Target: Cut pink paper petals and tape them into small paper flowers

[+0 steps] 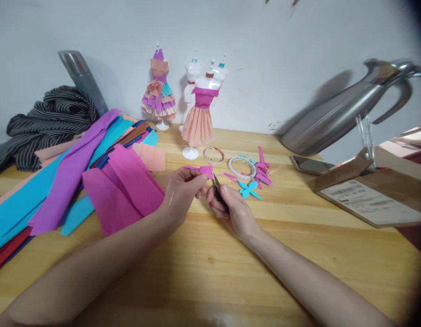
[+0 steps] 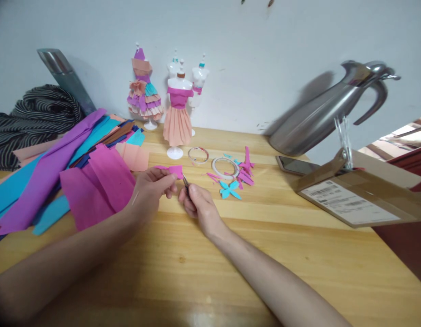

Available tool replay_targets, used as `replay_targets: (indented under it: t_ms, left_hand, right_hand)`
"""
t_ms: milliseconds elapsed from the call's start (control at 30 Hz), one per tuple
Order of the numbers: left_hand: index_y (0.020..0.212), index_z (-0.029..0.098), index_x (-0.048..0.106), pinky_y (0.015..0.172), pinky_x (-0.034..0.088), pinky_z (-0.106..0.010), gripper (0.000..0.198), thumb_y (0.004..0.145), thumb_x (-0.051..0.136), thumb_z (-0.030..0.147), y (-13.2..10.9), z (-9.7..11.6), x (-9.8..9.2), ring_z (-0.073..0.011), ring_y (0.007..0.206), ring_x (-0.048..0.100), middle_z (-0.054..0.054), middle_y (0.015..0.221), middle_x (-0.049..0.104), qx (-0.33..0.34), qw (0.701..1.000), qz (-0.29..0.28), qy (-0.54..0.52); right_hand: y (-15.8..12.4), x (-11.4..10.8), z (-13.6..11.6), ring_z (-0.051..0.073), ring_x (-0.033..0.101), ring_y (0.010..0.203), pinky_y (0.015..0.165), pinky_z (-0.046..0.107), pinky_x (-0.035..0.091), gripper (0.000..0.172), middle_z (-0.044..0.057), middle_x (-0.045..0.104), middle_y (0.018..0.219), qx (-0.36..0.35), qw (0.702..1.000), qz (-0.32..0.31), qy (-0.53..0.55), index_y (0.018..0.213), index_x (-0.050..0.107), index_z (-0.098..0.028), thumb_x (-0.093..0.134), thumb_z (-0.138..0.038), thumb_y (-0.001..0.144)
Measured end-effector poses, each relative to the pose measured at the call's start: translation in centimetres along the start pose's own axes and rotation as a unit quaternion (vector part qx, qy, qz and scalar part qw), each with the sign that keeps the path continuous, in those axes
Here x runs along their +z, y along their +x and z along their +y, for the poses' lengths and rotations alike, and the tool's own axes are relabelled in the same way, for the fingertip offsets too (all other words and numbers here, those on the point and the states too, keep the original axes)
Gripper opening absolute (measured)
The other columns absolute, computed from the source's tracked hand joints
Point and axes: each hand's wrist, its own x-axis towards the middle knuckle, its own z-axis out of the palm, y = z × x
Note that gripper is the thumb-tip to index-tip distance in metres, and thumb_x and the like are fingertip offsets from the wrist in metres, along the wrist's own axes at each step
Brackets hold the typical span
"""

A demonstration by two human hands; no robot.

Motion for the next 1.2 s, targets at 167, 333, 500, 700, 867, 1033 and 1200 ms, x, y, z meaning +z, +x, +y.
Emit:
replay_targets:
  t_ms: [167,333,500,700,867,1033,1200]
  left_hand:
    - [0.06,0.014,0.055,0.041,0.035,-0.017,0.018,0.058,0.07,0.022,0.8,0.2,-0.7,-0.0053,0.045,0.05,0.0,0.063,0.063,-0.02,0.996,0.029,-0.082]
    - [0.059,0.013,0.053,0.041,0.034,-0.017,0.021,0.058,0.072,0.022,1.1,0.3,-1.0,-0.0043,0.046,0.05,0.0,0.068,0.064,-0.016,0.996,0.027,-0.089]
    - [0.059,0.014,0.057,0.042,0.035,-0.018,0.018,0.062,0.071,0.025,0.8,0.1,-0.7,-0.0055,0.043,0.047,0.003,0.049,0.056,0.01,0.999,-0.009,-0.032]
    - [0.059,0.014,0.059,0.043,0.034,-0.019,0.018,0.065,0.069,0.027,0.6,0.0,-0.6,-0.0049,0.039,0.044,0.001,0.047,0.057,0.026,0.999,-0.03,0.026]
    - [0.06,0.013,0.059,0.044,0.035,-0.02,0.018,0.064,0.07,0.027,0.7,-0.3,-0.6,-0.0058,0.04,0.046,0.001,0.047,0.058,0.015,0.999,-0.043,0.029]
    - [0.058,0.014,0.058,0.044,0.035,-0.02,0.017,0.063,0.069,0.026,0.6,-0.2,-0.5,-0.0058,0.04,0.045,0.001,0.046,0.057,0.008,0.998,-0.042,0.036]
    - [0.057,0.014,0.058,0.044,0.035,-0.02,0.016,0.064,0.068,0.025,0.3,0.0,-0.3,-0.0063,0.04,0.045,0.002,0.046,0.056,0.005,0.999,-0.032,0.035]
  right_hand:
    - [0.3,-0.6,-0.4,0.011,0.032,0.053,0.051,0.026,0.024,0.038,-0.004,0.034,0.056,-0.103,0.966,0.063,-0.229,0.071,0.053,-0.018,0.049,-0.053,0.086]
    - [0.5,-1.0,-0.6,0.012,0.036,0.058,0.055,0.027,0.026,0.033,-0.003,0.04,0.06,-0.153,0.934,0.094,-0.31,0.067,0.05,-0.018,0.053,-0.047,0.084]
    - [0.5,-0.8,-0.5,0.007,0.019,0.042,0.042,0.023,0.014,0.043,-0.008,0.027,0.049,-0.022,1.0,-0.007,-0.02,0.076,0.059,-0.015,0.052,-0.057,0.083]
    - [0.2,-0.2,-1.1,0.003,0.016,0.037,0.037,0.02,0.008,0.042,-0.009,0.028,0.048,0.062,0.987,-0.038,0.141,0.072,0.06,-0.013,0.062,-0.054,0.077]
    - [0.1,0.0,-1.2,0.003,0.019,0.038,0.038,0.019,0.008,0.04,-0.009,0.03,0.048,0.07,0.986,-0.041,0.148,0.07,0.06,-0.012,0.064,-0.052,0.076]
    - [0.2,0.0,-0.8,0.004,0.02,0.038,0.037,0.02,0.009,0.043,-0.008,0.031,0.047,0.038,0.994,-0.028,0.102,0.071,0.06,-0.012,0.061,-0.055,0.077]
    - [0.1,0.1,-0.5,0.004,0.02,0.039,0.038,0.021,0.009,0.042,-0.008,0.032,0.047,0.032,0.996,-0.015,0.079,0.072,0.061,-0.013,0.059,-0.055,0.079]
